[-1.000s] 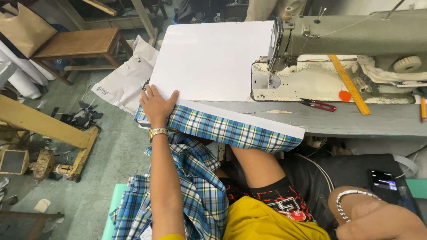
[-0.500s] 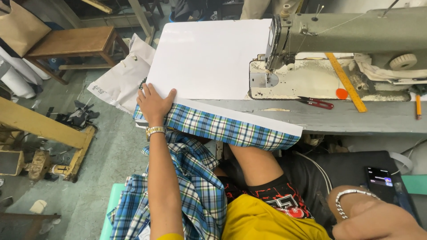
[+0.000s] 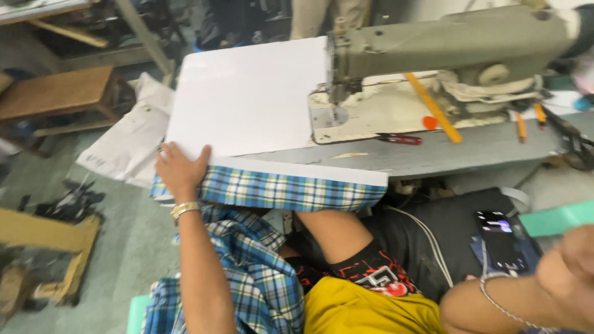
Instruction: Trimming excess fabric from a plaid garment component and aligning it with a white backing material on a sewing machine table.
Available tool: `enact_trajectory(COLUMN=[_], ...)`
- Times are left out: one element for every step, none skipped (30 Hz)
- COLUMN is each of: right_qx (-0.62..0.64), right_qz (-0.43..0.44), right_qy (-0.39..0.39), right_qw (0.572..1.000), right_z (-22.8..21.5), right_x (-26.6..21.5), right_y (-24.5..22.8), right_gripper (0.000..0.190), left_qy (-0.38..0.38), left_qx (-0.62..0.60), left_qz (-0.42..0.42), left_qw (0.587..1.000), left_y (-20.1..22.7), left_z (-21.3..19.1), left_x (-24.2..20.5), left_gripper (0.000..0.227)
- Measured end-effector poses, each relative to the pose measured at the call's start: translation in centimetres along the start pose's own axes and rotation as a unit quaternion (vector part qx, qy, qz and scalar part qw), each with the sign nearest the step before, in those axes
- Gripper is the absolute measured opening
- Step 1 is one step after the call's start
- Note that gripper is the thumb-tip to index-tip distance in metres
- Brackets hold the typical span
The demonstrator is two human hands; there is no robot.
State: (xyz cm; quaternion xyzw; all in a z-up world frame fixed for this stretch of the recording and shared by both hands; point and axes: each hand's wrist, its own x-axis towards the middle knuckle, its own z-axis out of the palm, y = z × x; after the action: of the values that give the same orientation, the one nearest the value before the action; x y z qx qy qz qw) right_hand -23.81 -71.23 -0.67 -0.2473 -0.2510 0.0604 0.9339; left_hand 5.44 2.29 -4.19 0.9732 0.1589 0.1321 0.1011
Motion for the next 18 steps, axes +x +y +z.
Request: enact_trajectory(right_qx=[-0.335,-0.600,-0.604,-0.537,-0.466,-0.467,-0.445,-0.424,-0.424,-0.435,-0.445,-0.445,-0.468,-0.492,-0.492,-0.516,-0.539,-0.537], right_qz=[-0.193,-0.340,-0.346,-0.359,-0.372,-0.375,-0.389,-0.402,-0.404,-0.395,-0.386,-0.383,-0.373,-0.361,-0.358,-0.331,-0.304,-0.299], right_qy=[0.143,0.289,0.296,0.332,0.364,0.369,0.378,0.385,0.388,0.379,0.369,0.368,0.377,0.385,0.385,0.377,0.369,0.364], right_qw=[0.911,0.664,0.654,0.687,0.715,0.711,0.712,0.714,0.712,0.715,0.719,0.721,0.707,0.692,0.694,0.694,0.694,0.700], right_z=[6.3,12.4,13.3,14.1,14.9,15.1,15.2,15.3,15.5,15.5,15.5,15.3,15.1,14.9,14.2,13.4,12.7,9.3], right_x=[4.5,5.6,5.9,6.2,6.6,6.6,6.7,6.9,6.8,6.8,6.8,7.0,7.3,7.4,7.5,7.8,8.1,7.5], right_y=[3.8,9.6,9.5,9.5,9.5,9.5,9.5,9.5,9.4,9.3,9.2,9.1,9.0,8.9,8.5,8.2,7.9,6.3], right_gripper=[0.028,0.032,0.032,0.016,0.009,0.009,0.010,0.015,0.015,0.014,0.014,0.014,0.016,0.018,0.018,0.024,0.032,0.032], left_qy=[0.026,0.054,0.052,0.022,-0.008,-0.009,-0.005,0.000,-0.001,-0.004,-0.006,-0.006,-0.002,0.002,0.001,0.002,0.004,0.005], left_qx=[0.009,0.018,0.013,-0.003,-0.018,-0.018,-0.032,-0.046,-0.047,-0.053,-0.060,-0.059,-0.054,-0.050,-0.049,-0.046,-0.042,-0.039], left_qz=[0.005,0.011,0.024,0.004,-0.016,-0.009,-0.007,-0.008,-0.004,-0.009,-0.013,-0.016,-0.010,-0.004,-0.007,-0.001,0.004,-0.005], left_qw=[1.000,0.998,0.998,1.000,1.000,1.000,0.999,0.999,0.999,0.999,0.998,0.998,0.998,0.999,0.999,0.999,0.999,0.999], left_y=[-0.3,-0.6,0.3,0.8,1.2,1.4,1.7,1.8,2.1,2.1,2.1,2.0,1.8,1.7,1.7,1.6,1.3,1.2], left_z=[0.4,0.8,-0.1,-1.1,-2.1,-2.4,-2.8,-3.2,-3.3,-3.4,-3.5,-3.4,-3.3,-3.0,-2.9,-2.7,-2.7,-1.9], left_x=[0.1,0.4,0.1,-0.4,-0.9,-1.2,-1.4,-1.8,-1.7,-1.9,-2.0,-1.9,-1.8,-1.7,-1.6,-1.6,-1.5,-1.2], left_gripper=[0.118,0.118,0.118,0.117,0.117,0.117,0.116,0.114,0.114,0.113,0.113,0.113,0.113,0.113,0.113,0.114,0.115,0.115])
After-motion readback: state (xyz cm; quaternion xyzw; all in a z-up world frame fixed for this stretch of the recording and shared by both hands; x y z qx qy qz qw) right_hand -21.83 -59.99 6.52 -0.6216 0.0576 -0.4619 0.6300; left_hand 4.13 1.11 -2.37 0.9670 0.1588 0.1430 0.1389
